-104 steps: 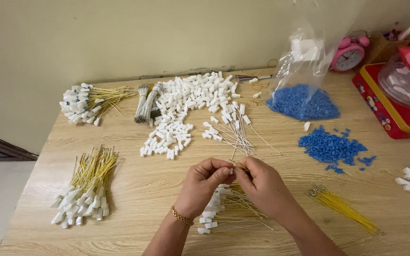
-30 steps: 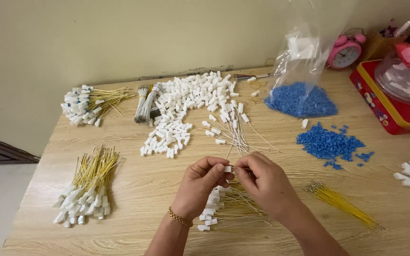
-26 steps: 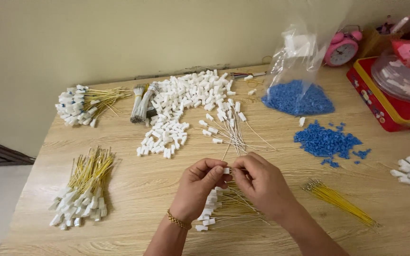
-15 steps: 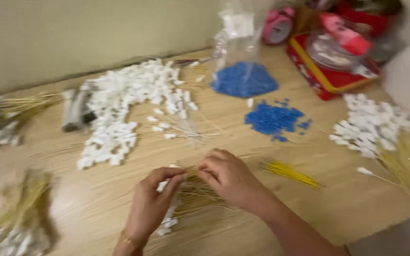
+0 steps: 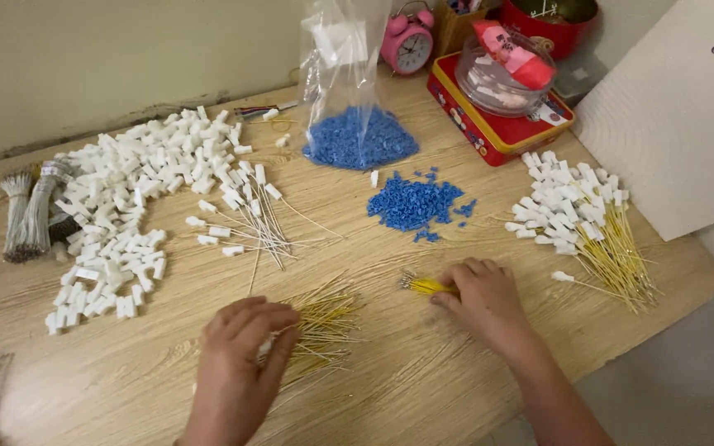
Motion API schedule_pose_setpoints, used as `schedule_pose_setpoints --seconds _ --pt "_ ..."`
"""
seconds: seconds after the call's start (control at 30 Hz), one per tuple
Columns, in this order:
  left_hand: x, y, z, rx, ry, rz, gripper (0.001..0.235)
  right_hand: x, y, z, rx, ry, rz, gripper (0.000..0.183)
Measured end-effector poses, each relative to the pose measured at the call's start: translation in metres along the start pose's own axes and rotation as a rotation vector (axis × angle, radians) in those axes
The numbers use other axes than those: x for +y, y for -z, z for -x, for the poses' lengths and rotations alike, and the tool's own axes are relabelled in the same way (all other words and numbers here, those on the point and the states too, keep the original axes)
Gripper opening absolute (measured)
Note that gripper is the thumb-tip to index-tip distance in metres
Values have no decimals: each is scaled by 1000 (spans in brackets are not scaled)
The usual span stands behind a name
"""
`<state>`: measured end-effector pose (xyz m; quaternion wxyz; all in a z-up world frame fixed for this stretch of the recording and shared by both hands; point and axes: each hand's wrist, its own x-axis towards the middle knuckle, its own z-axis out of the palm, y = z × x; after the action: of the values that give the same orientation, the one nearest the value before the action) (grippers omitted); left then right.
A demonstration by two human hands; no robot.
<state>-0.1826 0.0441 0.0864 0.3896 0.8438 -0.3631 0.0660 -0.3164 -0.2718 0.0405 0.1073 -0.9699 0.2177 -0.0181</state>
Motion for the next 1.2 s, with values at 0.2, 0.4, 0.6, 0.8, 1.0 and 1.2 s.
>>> schedule_pose_setpoints --seconds 0.2,0.4,0.6,0.8,1.0,1.2 --pt "16 -16 6 -88 -57 73 13 11 -6 -3 -84 27 -39 22" --pt "31 -47 17 -95 -151 84 14 23 -7 -10 -31 -50 -224 19" --pt "60 -111 14 -248 -419 44 44 20 11 -16 28 -100 -339 24" --pt "75 -144 -15 -448 -519 -207 74 30 -1 -19 23 -114 -360 24" --pt "67 -156 -16 -629 -387 -218 87 23 -1 -8 80 82 -305 34" --pt "68 -151 -9 -579 -420 -206 79 22 -2 -12 -137 69 -104 27"
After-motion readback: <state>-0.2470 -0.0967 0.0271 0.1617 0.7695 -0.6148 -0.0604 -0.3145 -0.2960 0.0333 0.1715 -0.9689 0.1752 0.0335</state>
